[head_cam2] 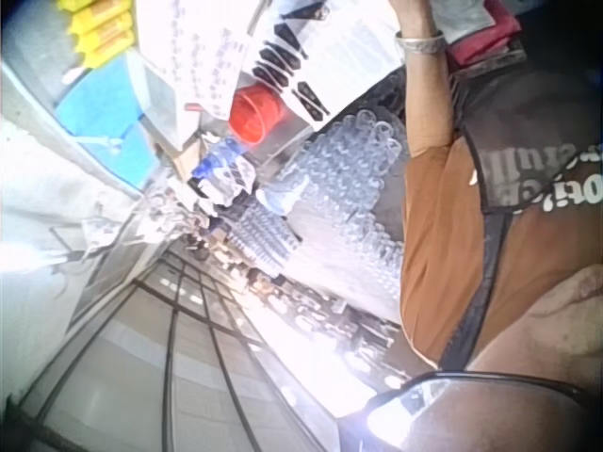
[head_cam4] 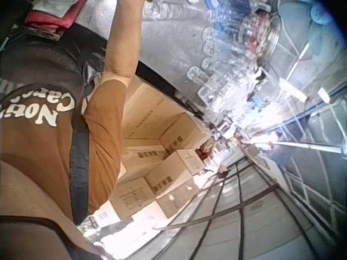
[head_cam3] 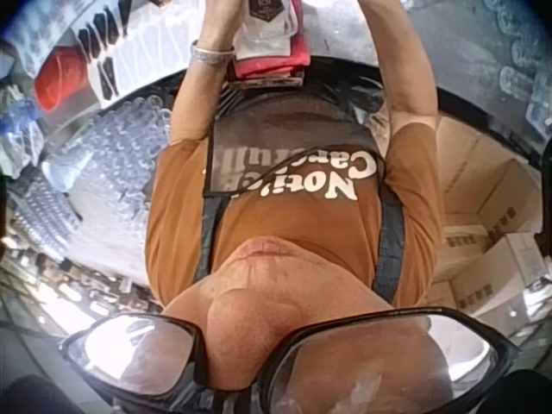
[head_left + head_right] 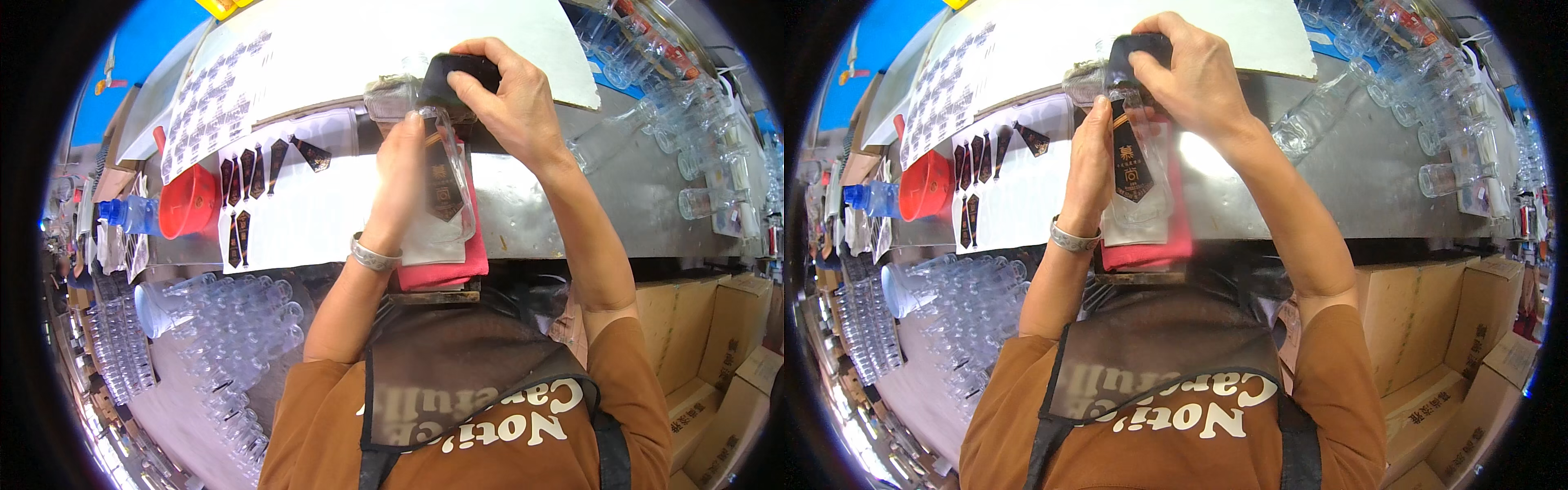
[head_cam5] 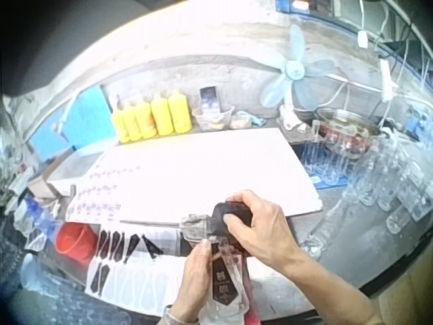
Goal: The person applies adhesive labels to clear glass bottles using a handheld squeegee tool. They pick up each bottle, place a label on its side, smooth it with the squeegee, and set the labeled bottle aside. The process is repeated for multiple bottles in a continuous workflow.
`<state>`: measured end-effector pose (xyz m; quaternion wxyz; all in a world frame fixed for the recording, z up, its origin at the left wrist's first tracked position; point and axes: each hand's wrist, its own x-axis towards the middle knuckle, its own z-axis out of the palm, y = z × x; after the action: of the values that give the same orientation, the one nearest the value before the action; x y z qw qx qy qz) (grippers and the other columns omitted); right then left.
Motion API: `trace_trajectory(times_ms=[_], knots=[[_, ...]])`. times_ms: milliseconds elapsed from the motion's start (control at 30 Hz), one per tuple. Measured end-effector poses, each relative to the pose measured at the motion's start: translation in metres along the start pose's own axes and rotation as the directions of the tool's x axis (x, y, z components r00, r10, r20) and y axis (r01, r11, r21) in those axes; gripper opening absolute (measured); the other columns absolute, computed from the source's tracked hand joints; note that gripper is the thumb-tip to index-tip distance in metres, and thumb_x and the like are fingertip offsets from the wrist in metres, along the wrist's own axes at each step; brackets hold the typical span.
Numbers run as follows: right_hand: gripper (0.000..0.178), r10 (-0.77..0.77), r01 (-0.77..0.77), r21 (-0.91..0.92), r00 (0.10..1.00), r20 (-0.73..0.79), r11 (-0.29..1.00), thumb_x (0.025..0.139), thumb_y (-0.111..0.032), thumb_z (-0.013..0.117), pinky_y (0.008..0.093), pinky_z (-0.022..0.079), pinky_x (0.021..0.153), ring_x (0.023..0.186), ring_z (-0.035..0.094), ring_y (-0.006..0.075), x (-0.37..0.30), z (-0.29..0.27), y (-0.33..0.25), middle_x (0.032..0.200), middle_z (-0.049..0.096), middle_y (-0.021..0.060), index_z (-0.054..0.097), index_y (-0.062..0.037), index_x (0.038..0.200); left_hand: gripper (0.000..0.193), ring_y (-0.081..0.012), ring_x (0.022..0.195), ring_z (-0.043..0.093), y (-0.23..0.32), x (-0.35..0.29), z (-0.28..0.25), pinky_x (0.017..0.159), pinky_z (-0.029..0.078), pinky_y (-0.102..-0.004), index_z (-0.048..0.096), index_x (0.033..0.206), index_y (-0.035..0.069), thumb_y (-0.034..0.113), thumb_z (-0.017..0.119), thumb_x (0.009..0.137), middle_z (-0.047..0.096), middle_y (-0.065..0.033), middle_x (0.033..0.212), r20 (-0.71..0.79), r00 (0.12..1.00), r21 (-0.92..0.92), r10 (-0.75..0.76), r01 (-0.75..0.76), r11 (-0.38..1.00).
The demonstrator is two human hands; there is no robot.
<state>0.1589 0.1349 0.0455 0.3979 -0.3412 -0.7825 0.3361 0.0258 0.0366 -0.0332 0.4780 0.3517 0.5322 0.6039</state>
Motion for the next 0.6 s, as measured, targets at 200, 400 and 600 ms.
trace_trajectory(times_ms=[200, 400, 600], knots=[[0.028, 0.031, -0.008, 0.175, 0.992, -0.126, 0.984, 0.090, -0.012, 0.071, 0.0252, 0.055, 0.082, 0.089, 0.066, 0.0118, -0.010, -0.008, 0.013, 0.101, 0.071, 0.0063, 0.066, 0.0007, 0.114, 0.059, -0.0178, 0.086, 0.070, 0.015, 0.018, -0.022, 0.077, 0.057, -0.0285, 0.061, 0.119, -0.004, 0.051, 0.045, 0.104, 0.073, -0.0160, 0.099, 0.010, 0.978, 0.116, -0.206, 0.204, 0.972], [0.031, 0.200, -0.147, 0.447, 0.977, -0.072, 0.882, 0.091, -0.010, 0.071, 0.0243, 0.055, 0.083, 0.093, 0.065, 0.0109, -0.039, -0.018, 0.020, 0.104, 0.069, 0.0090, 0.060, 0.0038, 0.117, 0.058, -0.0169, 0.086, 0.071, 0.021, 0.012, -0.010, 0.075, 0.057, -0.0279, 0.062, 0.118, -0.004, 0.051, 0.052, 0.102, 0.073, -0.0153, 0.097, -0.010, 0.994, 0.199, -0.105, 0.105, 0.974], [0.029, 0.213, -0.166, 0.452, 0.976, -0.054, 0.877, 0.088, -0.013, 0.073, 0.0276, 0.055, 0.077, 0.089, 0.066, 0.0126, -0.046, -0.002, 0.025, 0.099, 0.071, 0.0101, 0.064, 0.0035, 0.111, 0.060, -0.0222, 0.091, 0.071, 0.018, 0.008, -0.006, 0.079, 0.057, -0.0303, 0.060, 0.119, -0.004, 0.053, 0.046, 0.104, 0.071, -0.0182, 0.106, 0.023, 0.995, 0.032, -0.096, 0.095, 0.995]])
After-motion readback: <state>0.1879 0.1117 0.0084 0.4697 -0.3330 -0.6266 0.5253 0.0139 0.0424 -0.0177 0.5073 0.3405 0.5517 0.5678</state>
